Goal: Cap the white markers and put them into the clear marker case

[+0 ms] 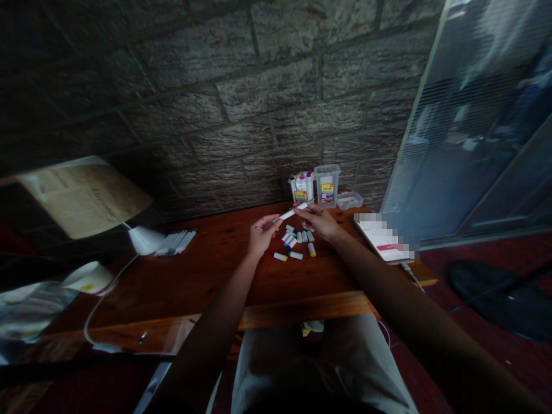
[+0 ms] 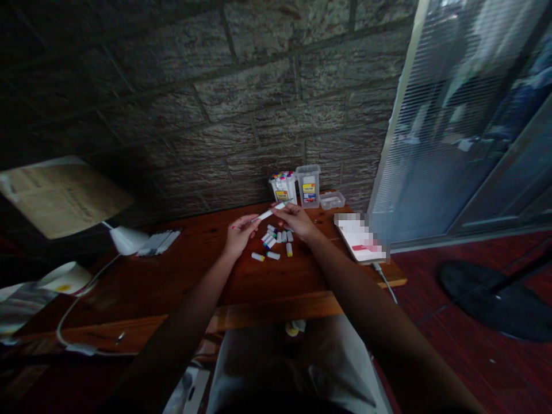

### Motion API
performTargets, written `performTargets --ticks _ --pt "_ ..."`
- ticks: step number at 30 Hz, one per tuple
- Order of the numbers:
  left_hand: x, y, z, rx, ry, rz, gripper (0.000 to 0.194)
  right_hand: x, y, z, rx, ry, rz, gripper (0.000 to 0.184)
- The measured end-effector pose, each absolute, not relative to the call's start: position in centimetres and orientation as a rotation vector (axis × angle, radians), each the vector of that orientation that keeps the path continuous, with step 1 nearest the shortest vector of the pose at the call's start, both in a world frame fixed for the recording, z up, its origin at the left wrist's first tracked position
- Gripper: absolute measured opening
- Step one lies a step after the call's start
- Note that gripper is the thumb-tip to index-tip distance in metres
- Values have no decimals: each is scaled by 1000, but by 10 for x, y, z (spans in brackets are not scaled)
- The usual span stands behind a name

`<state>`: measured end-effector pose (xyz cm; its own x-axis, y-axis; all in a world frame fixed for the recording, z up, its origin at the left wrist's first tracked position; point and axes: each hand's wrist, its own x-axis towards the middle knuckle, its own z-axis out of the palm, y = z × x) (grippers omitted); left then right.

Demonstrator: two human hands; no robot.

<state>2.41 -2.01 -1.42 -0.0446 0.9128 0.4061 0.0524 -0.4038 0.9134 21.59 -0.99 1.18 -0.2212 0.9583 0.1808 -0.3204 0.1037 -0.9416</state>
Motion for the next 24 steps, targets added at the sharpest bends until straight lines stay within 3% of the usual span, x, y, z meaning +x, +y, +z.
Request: performTargets --ticks 8,13,18,24 --pt "19 -20 -9 1436 1028 1520 40 216 -12 11 -705 -1238 1411 42" --pt "13 -11 16 1246 919 1188 47 213 -8 20 -755 -1247 1348 41" --pt "12 9 45 1159 827 1077 41 204 8 54 -840 -1308 1196 43" --pt "-2 15 36 1197 799 798 38 185 14 56 -750 -1489 1203 34"
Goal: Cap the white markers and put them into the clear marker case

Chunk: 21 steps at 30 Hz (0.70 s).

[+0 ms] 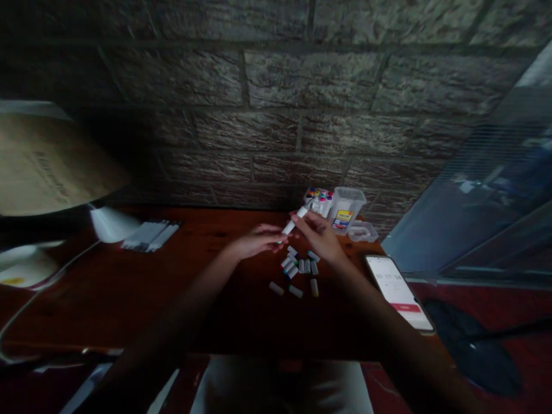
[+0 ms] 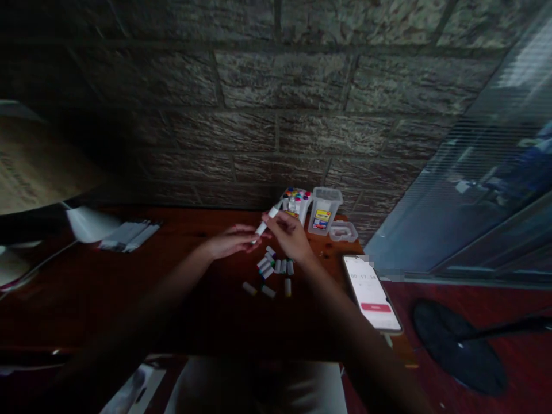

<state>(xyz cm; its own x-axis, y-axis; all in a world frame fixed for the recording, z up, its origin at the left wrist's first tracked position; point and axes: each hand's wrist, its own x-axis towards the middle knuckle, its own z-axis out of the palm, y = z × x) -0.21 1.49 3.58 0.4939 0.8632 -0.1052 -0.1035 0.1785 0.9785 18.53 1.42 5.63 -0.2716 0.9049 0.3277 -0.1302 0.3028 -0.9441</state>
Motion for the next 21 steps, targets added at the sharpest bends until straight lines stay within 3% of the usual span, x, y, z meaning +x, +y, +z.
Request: performTargets --ticks 11,16,21 --pt "-22 -2 16 1355 886 740 33 193 0 28 -960 -1359 1273 27" --pt "-3 -12 12 1492 1039 1150 35 188 -7 30 -981 -1281 1286 27" --pt "10 -27 5 1687 1161 1332 30 186 -12 35 -956 -1279 1296 34"
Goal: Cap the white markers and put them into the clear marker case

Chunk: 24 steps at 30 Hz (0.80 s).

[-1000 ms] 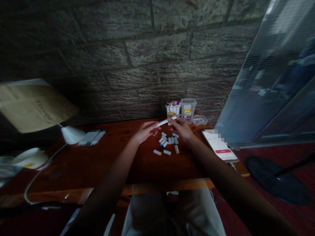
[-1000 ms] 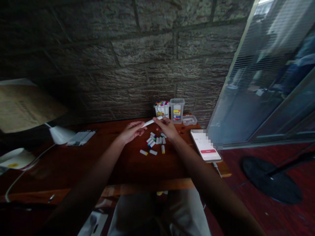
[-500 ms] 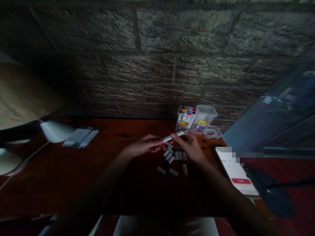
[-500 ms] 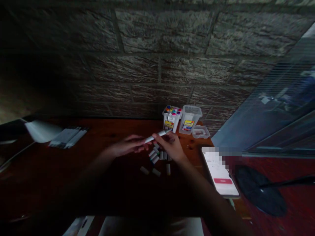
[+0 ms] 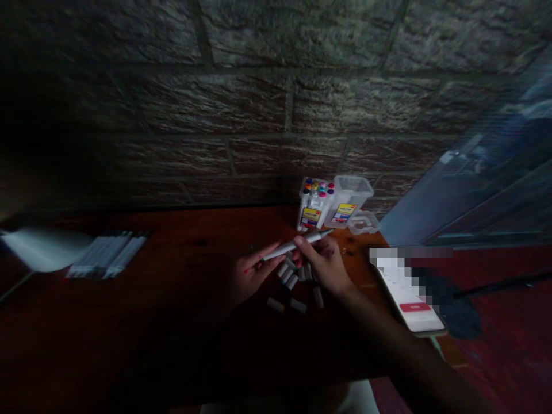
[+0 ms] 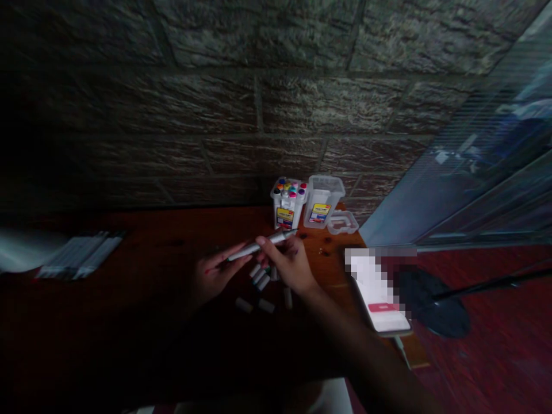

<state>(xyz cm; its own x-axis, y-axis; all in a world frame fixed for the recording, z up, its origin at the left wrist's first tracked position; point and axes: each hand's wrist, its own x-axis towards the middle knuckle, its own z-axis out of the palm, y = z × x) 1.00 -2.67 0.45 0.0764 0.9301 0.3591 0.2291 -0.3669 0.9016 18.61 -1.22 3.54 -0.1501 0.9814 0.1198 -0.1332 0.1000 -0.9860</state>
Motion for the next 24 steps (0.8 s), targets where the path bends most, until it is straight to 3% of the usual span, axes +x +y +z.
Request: performTargets --ticks 12,17,24 --pt "0 -19 10 2042 1155 1485 26 182 -10 33 -992 -1299 1306 34" --pt "11 -24 10 2156 1145 1496 29 181 -9 28 -1019 -1270 1331 43" --pt "26 -36 12 1934 1066 1419 31 182 -9 30 -928 -1303 1259 45"
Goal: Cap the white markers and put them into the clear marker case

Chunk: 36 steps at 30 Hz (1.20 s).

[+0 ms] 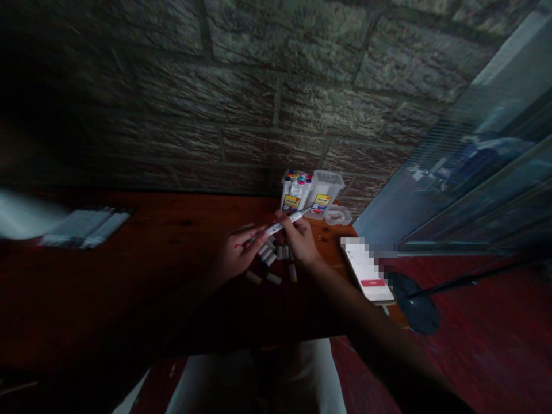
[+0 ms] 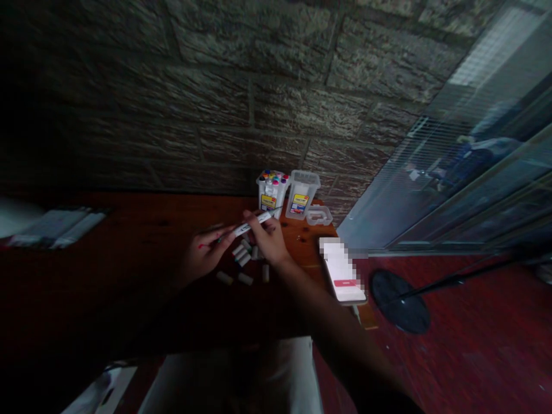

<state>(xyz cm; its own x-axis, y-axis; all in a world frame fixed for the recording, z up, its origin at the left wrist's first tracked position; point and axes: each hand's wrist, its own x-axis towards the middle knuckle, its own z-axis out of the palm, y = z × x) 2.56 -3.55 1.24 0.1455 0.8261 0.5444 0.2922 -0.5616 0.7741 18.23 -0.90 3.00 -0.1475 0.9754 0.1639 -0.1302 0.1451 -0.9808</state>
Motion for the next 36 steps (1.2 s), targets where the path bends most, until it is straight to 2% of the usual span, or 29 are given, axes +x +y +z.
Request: performTargets --ticks 3,7,14,17,21,25,31,36 --pt "28 -36 17 1576 1028 1323 48 180 -9 29 -905 -1246 1314 44" --pt "31 -35 18 1281 913 1158 51 179 -8 20 -897 -1259 1376 42" --pt "31 -46 18 1519 1241 1140 62 185 -21 23 -1033 -1349 1230 37" --pt "31 -50 23 1583 1250 1115 59 185 -25 28 -1088 -1393 1158 45" --pt "31 -48 22 1652 1218 1137 57 187 -22 24 -1231 -1330 1076 40" --pt "30 -45 17 1759 1239 1174 58 188 -20 17 -1357 -1298 1126 39" --pt "34 -51 15 1842 1358 1182 59 179 -31 15 -1320 -1172 1019 37" --pt "37 -53 16 1955 1492 1099 59 173 -33 16 -1325 -1119 1078 39"
